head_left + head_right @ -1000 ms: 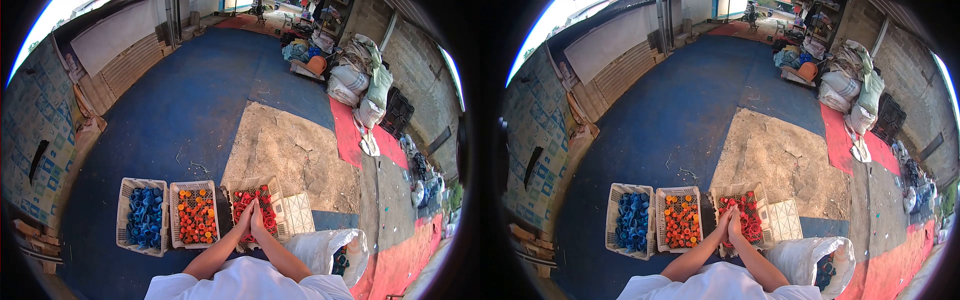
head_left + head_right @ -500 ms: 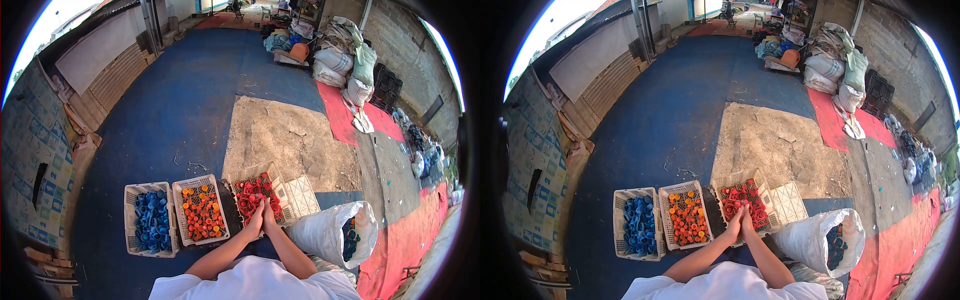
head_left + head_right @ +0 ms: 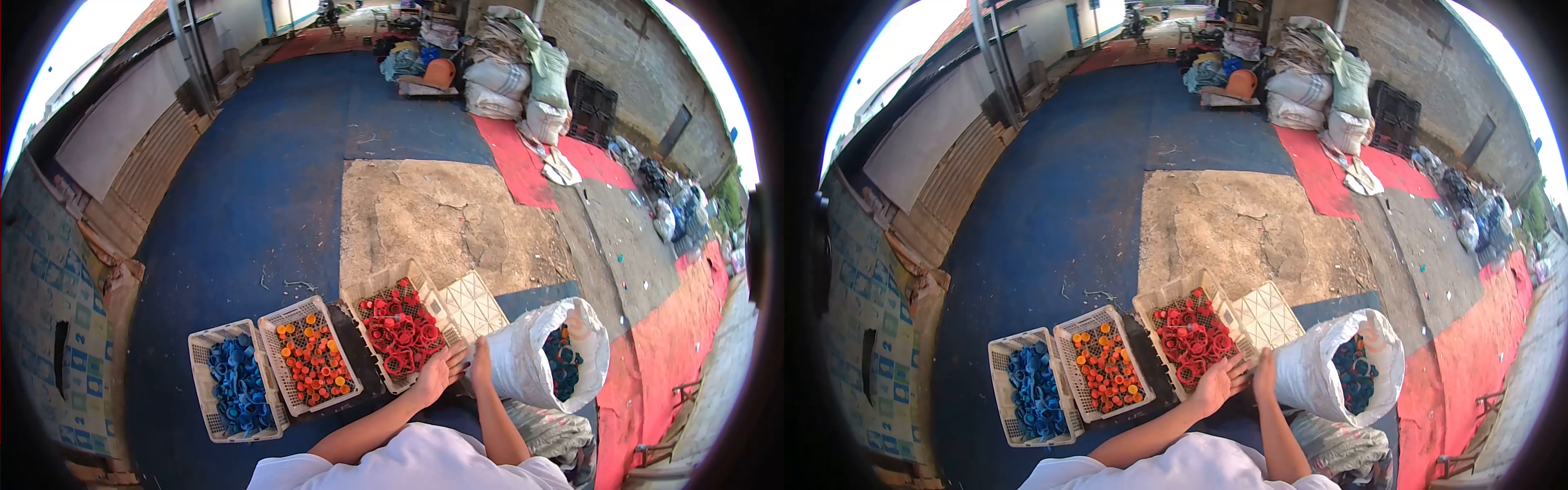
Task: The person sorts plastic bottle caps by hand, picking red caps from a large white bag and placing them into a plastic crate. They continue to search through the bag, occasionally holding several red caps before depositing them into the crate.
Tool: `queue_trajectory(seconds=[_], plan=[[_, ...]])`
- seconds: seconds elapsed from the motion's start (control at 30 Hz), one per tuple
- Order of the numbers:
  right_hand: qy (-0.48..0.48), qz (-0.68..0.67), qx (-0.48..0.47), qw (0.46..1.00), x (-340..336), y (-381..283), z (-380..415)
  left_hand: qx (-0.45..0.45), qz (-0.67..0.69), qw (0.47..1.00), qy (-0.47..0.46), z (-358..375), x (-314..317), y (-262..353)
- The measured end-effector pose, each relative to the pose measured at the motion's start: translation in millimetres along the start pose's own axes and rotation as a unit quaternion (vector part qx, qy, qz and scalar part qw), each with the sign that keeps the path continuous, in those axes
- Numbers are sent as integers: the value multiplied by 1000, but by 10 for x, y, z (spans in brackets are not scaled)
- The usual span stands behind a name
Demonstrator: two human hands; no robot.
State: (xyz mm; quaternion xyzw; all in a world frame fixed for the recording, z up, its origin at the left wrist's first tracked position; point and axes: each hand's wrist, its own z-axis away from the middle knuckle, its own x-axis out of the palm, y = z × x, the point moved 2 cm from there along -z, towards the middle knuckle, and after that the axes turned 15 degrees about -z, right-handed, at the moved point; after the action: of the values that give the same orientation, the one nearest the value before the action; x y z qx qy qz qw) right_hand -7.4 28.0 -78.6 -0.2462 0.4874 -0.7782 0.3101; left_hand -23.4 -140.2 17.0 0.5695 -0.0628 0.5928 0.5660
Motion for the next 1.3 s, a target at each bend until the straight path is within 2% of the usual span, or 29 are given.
queue_trajectory(seconds=[0.07,0.17,0.33,0.43,0.47,0.6,0.67,0.7,0.73,0.83,0.87,0.97,1.17,1.3], plan=[[36,-28,-33,998,-365,-315,85,-10,-26,999,-33,-158,74,-102],[-3,-86,-54,995,-985,-581,190,-63,10,995,-79,-470,175,-344],[61,-115,-134,982,-1883,-751,359,-106,5,992,-70,-849,712,-655],[103,-115,-155,976,-2207,-873,515,-126,24,988,-80,-1017,1007,-912],[110,-133,-135,976,-2289,-955,562,-131,25,988,-74,-1056,1100,-992],[97,-78,-164,979,-2633,-1064,522,-134,-14,989,-53,-1182,1362,-1217],[95,-29,-219,971,-2855,-969,375,-118,2,991,-58,-1303,1428,-1281],[94,-41,-213,972,-2922,-985,333,-123,12,991,-57,-1323,1451,-1355],[100,22,-257,961,-2947,-1118,344,-115,17,992,-58,-1341,1519,-1372],[83,109,-258,956,-3050,-1264,292,-114,27,992,-52,-1428,1756,-1377],[81,185,-305,931,-3093,-1283,259,-117,14,991,-59,-1475,1762,-1399],[61,229,-272,933,-3110,-1320,196,-133,-13,988,-77,-1611,1805,-1434],[40,291,-64,954,-3130,-1188,73,-178,-48,979,-91,-1869,1828,-1352],[62,266,-52,961,-3226,-954,-110,-176,-107,972,-114,-2017,1882,-1209]])
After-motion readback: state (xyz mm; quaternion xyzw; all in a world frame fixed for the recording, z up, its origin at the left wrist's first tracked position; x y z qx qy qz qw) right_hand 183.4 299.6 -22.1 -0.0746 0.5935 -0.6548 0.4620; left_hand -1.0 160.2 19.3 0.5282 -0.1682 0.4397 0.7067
